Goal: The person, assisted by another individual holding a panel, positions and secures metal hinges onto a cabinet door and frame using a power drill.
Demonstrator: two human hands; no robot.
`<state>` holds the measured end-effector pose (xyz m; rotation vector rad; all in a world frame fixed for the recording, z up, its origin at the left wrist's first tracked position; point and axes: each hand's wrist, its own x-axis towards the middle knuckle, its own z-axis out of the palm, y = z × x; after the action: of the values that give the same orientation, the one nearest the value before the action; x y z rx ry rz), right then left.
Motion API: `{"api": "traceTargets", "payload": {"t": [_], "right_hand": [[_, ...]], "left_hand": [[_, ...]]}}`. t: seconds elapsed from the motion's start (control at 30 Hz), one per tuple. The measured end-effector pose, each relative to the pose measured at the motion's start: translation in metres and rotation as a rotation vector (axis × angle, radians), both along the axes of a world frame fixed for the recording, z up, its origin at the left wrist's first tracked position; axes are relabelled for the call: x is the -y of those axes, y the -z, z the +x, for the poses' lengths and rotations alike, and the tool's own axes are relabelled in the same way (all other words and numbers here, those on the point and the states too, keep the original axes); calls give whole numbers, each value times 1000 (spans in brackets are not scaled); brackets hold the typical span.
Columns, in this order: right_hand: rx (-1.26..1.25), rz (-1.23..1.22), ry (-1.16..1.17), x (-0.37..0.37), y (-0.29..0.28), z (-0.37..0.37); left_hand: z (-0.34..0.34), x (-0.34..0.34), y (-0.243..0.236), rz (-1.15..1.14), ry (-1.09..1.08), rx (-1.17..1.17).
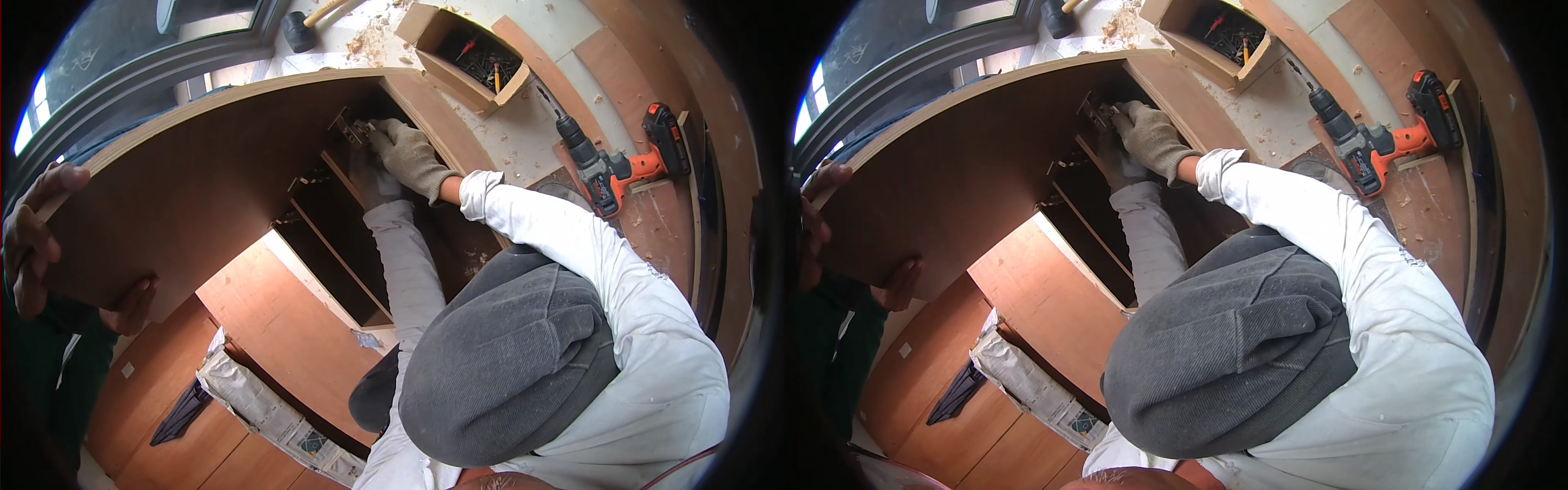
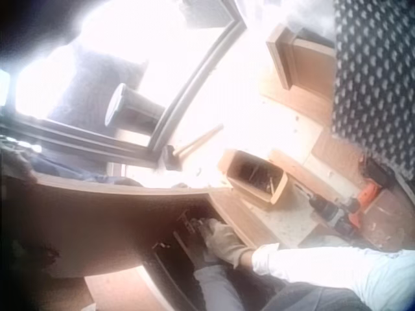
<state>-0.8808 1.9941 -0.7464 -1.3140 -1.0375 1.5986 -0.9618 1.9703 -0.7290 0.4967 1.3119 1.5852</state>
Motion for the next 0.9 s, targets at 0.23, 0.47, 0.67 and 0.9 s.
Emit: {"api": "traceTargets", "payload": {"t": [0.23,0.47,0.67,0.9], "right_hand": [[-18,41,-28,-6,0,-3],[-252,-84,-22,-8,10,-8],[-342,-155,-85,-11,1,-3],[-317,-189,-97,-13,-8,5]], "left_hand": [[-9,-2,5,-2,3,-25],[-18,-10,7,-16,25,-43],[-18,-13,-3,-58,-45,-15],[-8,-20,-20,-160,-177,-51]]}}
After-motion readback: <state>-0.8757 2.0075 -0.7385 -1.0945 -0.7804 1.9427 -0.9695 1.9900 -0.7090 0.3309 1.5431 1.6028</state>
